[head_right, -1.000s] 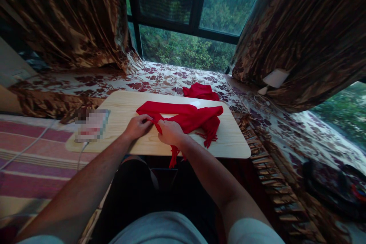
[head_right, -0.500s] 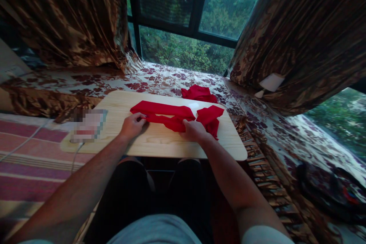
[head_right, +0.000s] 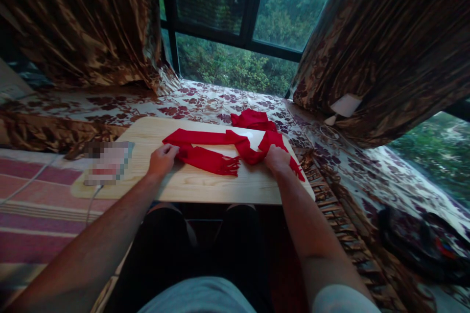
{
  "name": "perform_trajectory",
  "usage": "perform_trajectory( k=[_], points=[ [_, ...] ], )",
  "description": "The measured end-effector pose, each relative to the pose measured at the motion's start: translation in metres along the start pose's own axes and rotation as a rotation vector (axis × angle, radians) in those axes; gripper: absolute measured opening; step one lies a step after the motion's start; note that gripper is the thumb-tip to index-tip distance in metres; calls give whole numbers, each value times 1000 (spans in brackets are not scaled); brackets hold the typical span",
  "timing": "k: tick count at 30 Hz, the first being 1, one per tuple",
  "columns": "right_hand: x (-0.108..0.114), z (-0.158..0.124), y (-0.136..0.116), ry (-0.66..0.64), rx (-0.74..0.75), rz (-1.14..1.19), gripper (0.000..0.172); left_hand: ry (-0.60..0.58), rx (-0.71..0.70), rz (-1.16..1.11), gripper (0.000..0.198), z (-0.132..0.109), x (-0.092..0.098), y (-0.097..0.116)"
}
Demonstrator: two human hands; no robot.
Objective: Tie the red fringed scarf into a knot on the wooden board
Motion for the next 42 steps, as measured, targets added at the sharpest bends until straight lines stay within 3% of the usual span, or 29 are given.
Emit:
perform_trajectory(
  k=[2,5,7,9,11,14,18,21,24,28,31,39,42],
  points=[
    [9,-7,-20,70,118,22,42,14,-16,39,24,0,1,1],
    [25,-29,-69,185,386,170,56,23,-59,74,17,1,-1,2],
    [25,-47,-106,143,563,302,49,14,-78,86,14,2,-3,1],
    [18,-62,-139,57,661,401,36,-4,-87,87,16,3,-5,0],
    [17,-78,-167,58,751,455,32,-24,-92,84,21,3,-7,-1],
    [13,-91,-191,46,751,436,29,-38,-90,92,27,2,-8,-2],
    [11,-88,-194,7,569,355,32,-43,-81,129,29,2,-9,-3],
    [4,-85,-192,-108,495,290,35,-54,-98,184,29,2,-11,-2],
    [0,-89,-193,-165,488,261,38,-50,-160,295,25,2,-13,3],
    [8,-104,-191,-91,478,309,39,-3,-219,431,26,-1,-13,8],
    [11,-112,-190,-67,460,334,40,-74,-257,457,33,-4,-23,10],
    [-1,-108,-194,-222,446,372,36,-162,-318,512,46,-6,-36,11],
    [-1,-109,-200,-255,485,370,25,-163,-319,512,46,-5,-36,10]
  ],
)
Point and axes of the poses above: each hand's wrist, its own z-axis towards the middle knuckle, its own x-axis out of the back of the hand, y = z × x, the point moved 9 cm from there along z, towards the middle knuckle, and after that the axes turned 1 degree about y, right-handed, at the moved point
